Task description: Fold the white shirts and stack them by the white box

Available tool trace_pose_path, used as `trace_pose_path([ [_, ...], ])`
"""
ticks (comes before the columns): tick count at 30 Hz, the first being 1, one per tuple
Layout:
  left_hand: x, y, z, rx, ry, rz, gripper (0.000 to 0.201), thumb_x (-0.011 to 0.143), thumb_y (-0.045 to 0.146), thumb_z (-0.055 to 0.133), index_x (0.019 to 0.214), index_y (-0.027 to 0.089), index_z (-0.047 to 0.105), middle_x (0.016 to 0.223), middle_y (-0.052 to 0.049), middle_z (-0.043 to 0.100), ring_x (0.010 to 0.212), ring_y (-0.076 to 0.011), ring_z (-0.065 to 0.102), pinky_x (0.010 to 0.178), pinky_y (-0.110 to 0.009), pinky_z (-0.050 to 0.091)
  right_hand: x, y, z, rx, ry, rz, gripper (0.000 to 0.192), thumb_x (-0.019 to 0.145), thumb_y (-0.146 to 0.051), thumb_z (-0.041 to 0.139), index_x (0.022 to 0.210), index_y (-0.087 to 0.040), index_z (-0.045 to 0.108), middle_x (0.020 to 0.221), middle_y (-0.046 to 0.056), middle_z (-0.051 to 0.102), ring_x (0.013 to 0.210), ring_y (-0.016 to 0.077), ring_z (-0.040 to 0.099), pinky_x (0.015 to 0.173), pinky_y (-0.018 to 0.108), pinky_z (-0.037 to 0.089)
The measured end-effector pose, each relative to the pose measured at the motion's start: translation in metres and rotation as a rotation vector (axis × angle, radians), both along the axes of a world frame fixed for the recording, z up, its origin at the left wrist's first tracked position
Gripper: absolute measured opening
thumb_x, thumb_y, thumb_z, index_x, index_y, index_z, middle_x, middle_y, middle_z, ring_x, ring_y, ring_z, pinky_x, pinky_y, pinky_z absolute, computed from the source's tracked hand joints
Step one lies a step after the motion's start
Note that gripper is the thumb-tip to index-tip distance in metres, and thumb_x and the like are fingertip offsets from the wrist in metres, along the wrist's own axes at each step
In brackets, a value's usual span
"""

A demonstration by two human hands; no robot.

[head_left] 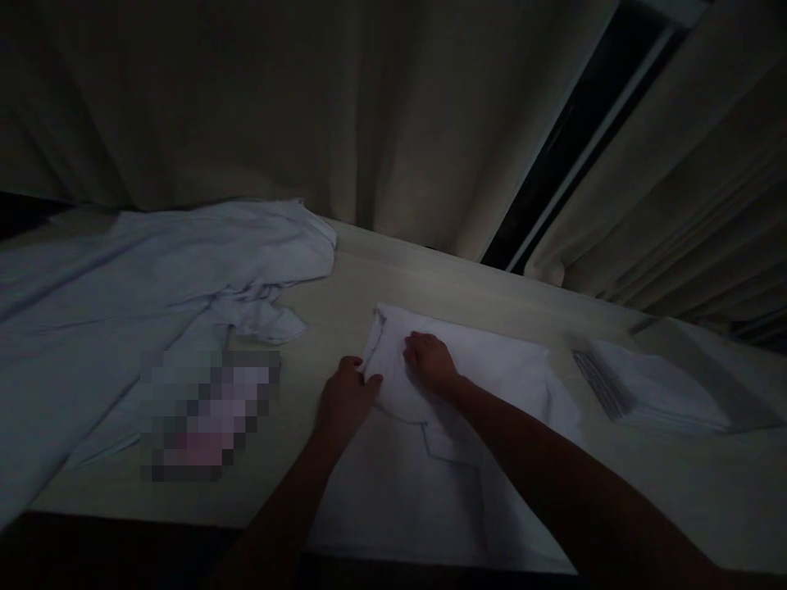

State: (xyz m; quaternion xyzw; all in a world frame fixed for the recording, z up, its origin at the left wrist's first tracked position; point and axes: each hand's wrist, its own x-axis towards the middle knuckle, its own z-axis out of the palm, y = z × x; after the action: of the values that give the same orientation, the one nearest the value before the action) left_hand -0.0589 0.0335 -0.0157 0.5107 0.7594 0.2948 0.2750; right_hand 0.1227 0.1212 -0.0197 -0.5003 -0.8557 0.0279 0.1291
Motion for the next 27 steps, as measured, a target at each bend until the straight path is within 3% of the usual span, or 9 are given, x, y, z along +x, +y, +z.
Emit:
trace_pose_path([
  [2,-0.002,-0.005,-0.001,0.001,0.052,0.010,0.042,0.080,0.040,0.058,0.116,0.019,0.053,0.093,-0.009,0.071,0.087,-0.0224,0.068,0.077,-0.031,0.047,-0.008,0.014,0.011,0.013,-0.003,0.024,0.043,0.100,-0.032,0.031,0.136,-0.019,0.052,0.144,0.009,0.050,0.134,0.0206,0.042,0.111,0.041,0.030],
  [5,-0.007,-0.002,0.000,-0.030,0.121,-0.013,0.026,0.082,0.039,0.053,0.100,0.021,0.061,0.092,-0.008,0.072,0.087,-0.0214,0.068,0.074,-0.030,0.047,-0.029,0.035,0.022,0.030,-0.047,0.105,0.047,0.100,-0.026,0.028,0.145,-0.020,0.041,0.153,0.006,0.038,0.142,0.0215,0.029,0.114,0.046,0.026],
  [9,-0.014,-0.001,-0.001,-0.059,0.190,-0.056,0.020,0.083,0.036,0.051,0.083,0.020,0.064,0.087,-0.011,0.072,0.084,-0.0230,0.068,0.072,-0.032,0.046,-0.058,0.057,0.015,-0.056,-0.158,0.208,0.050,0.100,-0.030,0.028,0.149,-0.020,0.033,0.155,0.007,0.033,0.144,0.0278,0.024,0.113,0.055,0.024],
  [18,-0.010,-0.006,-0.002,-0.077,0.326,-0.115,0.026,0.084,0.024,0.042,0.095,0.016,0.064,0.099,-0.019,0.067,0.090,-0.0282,0.067,0.072,-0.036,0.047,-0.078,0.068,-0.018,-0.084,-0.063,0.034,0.056,0.102,-0.046,0.017,0.152,-0.024,0.027,0.157,0.006,0.027,0.144,0.0354,0.019,0.111,0.065,0.018],
  [23,-0.015,0.000,0.003,-0.123,0.318,-0.122,0.025,0.082,0.024,0.046,0.097,0.013,0.063,0.095,-0.020,0.068,0.089,-0.0277,0.067,0.070,-0.034,0.047,-0.084,0.074,-0.012,-0.116,-0.059,0.011,0.056,0.101,-0.047,0.019,0.151,-0.024,0.029,0.157,0.007,0.027,0.145,0.0364,0.018,0.110,0.068,0.018],
  [27,-0.022,0.003,0.006,-0.140,0.296,-0.129,0.026,0.082,0.026,0.048,0.099,0.012,0.062,0.095,-0.018,0.069,0.088,-0.0249,0.068,0.070,-0.031,0.047,-0.075,0.066,0.003,-0.064,0.018,0.060,0.057,0.102,-0.046,0.014,0.151,-0.020,0.027,0.158,0.008,0.026,0.146,0.0280,0.016,0.115,0.059,0.017],
])
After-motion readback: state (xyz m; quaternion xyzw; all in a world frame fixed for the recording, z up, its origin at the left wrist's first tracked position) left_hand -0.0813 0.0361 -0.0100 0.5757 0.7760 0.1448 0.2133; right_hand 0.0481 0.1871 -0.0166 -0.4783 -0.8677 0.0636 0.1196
